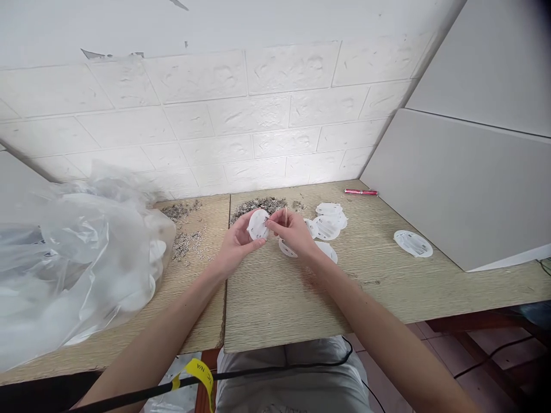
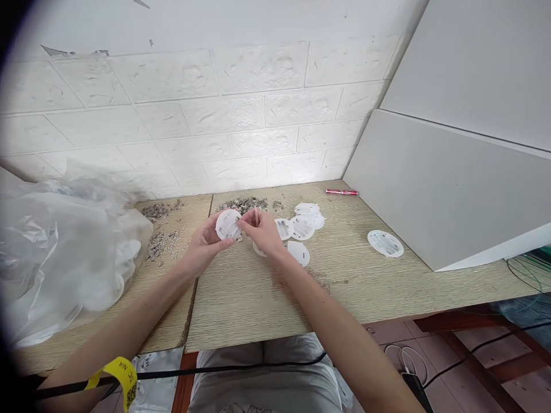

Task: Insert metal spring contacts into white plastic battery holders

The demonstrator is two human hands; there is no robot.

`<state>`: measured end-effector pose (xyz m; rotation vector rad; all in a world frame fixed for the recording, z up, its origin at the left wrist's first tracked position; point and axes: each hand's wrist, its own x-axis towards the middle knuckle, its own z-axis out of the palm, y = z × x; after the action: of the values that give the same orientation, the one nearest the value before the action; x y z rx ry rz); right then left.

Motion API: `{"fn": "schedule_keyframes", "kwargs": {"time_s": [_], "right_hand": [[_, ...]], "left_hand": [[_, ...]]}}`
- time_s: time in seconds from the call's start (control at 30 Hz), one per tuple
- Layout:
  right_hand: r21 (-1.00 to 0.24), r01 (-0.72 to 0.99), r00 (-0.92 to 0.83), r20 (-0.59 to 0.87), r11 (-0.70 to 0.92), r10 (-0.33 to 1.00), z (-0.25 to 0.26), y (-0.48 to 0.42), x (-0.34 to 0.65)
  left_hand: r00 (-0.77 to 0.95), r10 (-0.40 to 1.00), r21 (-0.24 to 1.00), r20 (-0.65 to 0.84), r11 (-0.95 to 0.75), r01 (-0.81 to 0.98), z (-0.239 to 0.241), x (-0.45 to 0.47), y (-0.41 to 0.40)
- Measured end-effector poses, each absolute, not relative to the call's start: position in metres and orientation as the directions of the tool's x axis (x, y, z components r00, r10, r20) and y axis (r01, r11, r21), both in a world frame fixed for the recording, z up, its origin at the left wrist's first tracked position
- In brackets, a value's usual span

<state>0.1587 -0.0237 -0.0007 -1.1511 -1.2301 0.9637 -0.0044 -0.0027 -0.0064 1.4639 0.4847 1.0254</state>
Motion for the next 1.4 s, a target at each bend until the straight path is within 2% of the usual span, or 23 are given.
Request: {"fn": "schedule_keyframes", "kwargs": {"time_s": [0.17,0.3,0.43,0.53,0.67,0.9,1.4], "right_hand": [[-0.976,0.063,0.157,0.215,0.208,0.964,-0.002,-0.023,0.158],[-0.974,0.095,0.158,0.221,0.208,0.963,-0.002,-0.024,0.157],[-0.920,0.288,0.119,0.311,0.267,0.943,0.002,-0.028,0.155],[-0.840,0.445,0.078,0.381,0.310,0.921,0.005,-0.032,0.152],[-0.781,0.539,0.029,0.391,0.315,0.920,0.004,-0.033,0.149],[-0.718,0.597,-0.028,0.427,0.358,0.904,0.001,-0.032,0.149],[-0.714,0.613,0.006,0.433,0.338,0.902,-0.002,-0.032,0.147]], "left_hand": [[0.468,0.847,0.960,0.254,-0.161,-0.228,-0.011,-0.004,-0.001],[0.409,0.900,0.983,0.152,-0.094,-0.158,-0.009,-0.006,0.000],[0.374,0.925,0.993,0.068,-0.027,-0.113,-0.008,-0.006,0.000],[0.358,0.932,0.998,0.063,-0.052,-0.042,-0.010,-0.005,-0.001],[0.348,0.935,0.997,0.064,-0.075,0.018,-0.013,-0.004,-0.001],[0.354,0.935,0.996,0.036,-0.060,0.058,-0.009,-0.004,-0.001],[0.357,0.933,0.998,0.038,-0.056,0.040,-0.009,-0.004,-0.004]]}}
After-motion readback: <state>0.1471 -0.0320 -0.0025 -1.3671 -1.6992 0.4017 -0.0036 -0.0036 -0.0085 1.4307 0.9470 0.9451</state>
